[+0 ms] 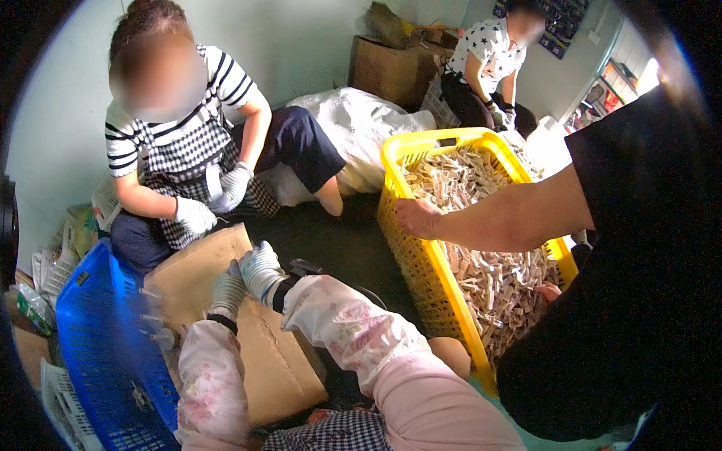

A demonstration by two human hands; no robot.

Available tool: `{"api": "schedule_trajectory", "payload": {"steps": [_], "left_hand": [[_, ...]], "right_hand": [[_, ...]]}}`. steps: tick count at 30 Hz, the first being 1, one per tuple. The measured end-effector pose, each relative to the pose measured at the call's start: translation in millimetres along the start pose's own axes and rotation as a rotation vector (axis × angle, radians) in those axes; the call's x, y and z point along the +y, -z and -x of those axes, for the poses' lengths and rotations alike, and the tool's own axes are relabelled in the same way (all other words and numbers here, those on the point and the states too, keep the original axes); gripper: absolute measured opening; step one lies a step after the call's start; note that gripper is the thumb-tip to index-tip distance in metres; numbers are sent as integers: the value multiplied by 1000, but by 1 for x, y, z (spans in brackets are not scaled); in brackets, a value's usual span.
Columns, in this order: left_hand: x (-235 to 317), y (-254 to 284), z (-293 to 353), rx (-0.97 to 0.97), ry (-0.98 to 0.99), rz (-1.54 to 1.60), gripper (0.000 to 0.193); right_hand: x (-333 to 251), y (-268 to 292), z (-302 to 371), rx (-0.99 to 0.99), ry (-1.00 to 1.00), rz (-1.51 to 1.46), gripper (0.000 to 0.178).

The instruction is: Manually assembling small plastic and metal components, including placing caps on bases and securing them with metal clips.

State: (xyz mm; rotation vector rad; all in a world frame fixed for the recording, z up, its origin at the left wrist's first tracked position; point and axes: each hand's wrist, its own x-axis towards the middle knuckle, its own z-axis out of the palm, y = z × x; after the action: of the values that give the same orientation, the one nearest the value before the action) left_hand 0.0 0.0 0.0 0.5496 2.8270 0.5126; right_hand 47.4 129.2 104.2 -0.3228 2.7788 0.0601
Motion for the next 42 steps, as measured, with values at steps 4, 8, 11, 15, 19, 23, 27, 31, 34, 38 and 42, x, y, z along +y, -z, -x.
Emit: {"api": "schedule_trajectory", "payload": {"steps": [4,8,11,15,19,23,27,31,34,38,42], "left_hand": [[18,14,11,20,-12,-10,30],[25,21,50,-47,-49,-9,42],[8,-1,83,-278,-24,396,46],[9,2,156,-91,-43,423,35],[22,12,175,17,-213,74,31],[33,13,167,-337,-103,-169,29],[33,24,160,-173,-155,-120,31],[27,21,155,-188,-119,-71,30],[31,22,153,-190,-119,-65,28],[26,21,152,-232,-97,-137,28],[25,16,150,-210,-135,-115,32]], "right_hand": [[-1,-9,-4,56,-12,18,56],[-15,-17,17,14,12,77,43],[-29,-30,52,-12,40,75,33],[-45,1,105,-167,163,63,47],[-45,4,109,-211,176,45,56],[-42,11,99,-288,295,12,68],[12,-16,32,0,-51,-224,86],[17,-28,-17,268,-212,-249,87],[18,-34,-42,415,-275,-264,92],[11,-37,-50,335,-303,-228,90],[20,-27,-30,445,-78,-270,48]]}}
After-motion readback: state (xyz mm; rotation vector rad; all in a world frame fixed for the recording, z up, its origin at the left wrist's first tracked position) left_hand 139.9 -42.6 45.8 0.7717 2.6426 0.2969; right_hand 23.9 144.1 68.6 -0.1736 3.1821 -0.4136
